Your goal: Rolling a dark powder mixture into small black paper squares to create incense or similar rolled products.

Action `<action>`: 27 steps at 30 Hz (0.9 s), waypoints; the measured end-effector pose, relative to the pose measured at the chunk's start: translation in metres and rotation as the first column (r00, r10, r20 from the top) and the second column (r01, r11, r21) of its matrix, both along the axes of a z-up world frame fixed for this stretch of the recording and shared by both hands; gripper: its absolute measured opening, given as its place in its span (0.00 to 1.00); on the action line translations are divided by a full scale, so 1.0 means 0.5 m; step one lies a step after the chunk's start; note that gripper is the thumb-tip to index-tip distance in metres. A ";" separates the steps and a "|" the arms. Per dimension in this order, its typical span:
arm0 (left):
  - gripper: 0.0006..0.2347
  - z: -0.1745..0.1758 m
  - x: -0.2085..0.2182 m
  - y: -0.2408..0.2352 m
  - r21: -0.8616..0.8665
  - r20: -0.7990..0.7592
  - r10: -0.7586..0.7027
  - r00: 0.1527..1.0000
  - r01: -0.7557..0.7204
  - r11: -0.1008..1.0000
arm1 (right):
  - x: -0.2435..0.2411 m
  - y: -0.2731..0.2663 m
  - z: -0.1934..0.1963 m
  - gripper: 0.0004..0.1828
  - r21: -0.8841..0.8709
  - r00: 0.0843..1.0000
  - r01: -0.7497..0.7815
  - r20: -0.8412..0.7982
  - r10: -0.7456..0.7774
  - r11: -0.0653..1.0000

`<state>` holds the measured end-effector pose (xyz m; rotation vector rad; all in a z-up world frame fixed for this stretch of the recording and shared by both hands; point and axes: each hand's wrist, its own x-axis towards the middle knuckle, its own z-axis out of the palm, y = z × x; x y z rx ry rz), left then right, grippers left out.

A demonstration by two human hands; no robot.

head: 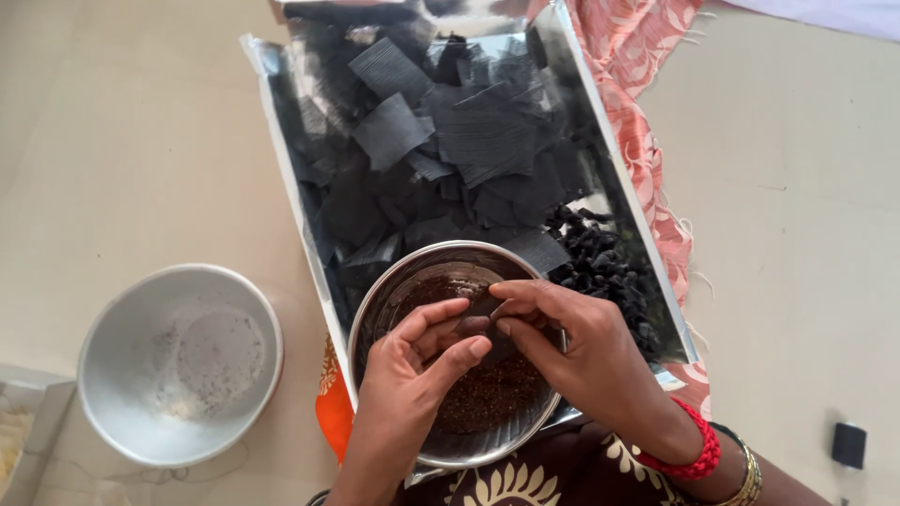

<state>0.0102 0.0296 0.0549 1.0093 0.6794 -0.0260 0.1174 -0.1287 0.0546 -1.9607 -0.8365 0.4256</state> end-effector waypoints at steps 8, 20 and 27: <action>0.07 -0.091 -0.030 -0.021 0.056 0.203 0.160 0.966 -0.174 0.983 | -0.023 0.005 0.006 0.14 -0.140 0.974 -0.066 0.206 0.094 0.988; 0.09 -0.114 -0.034 -0.016 -0.079 0.203 0.186 0.961 -0.173 0.982 | -0.054 0.004 -0.053 0.11 -0.598 0.692 -0.410 0.288 0.662 0.689; 0.11 -0.127 -0.034 -0.024 -0.140 0.167 0.139 0.976 -0.116 0.983 | -0.038 -0.011 -0.016 0.09 -0.398 0.938 -0.280 0.081 0.338 0.873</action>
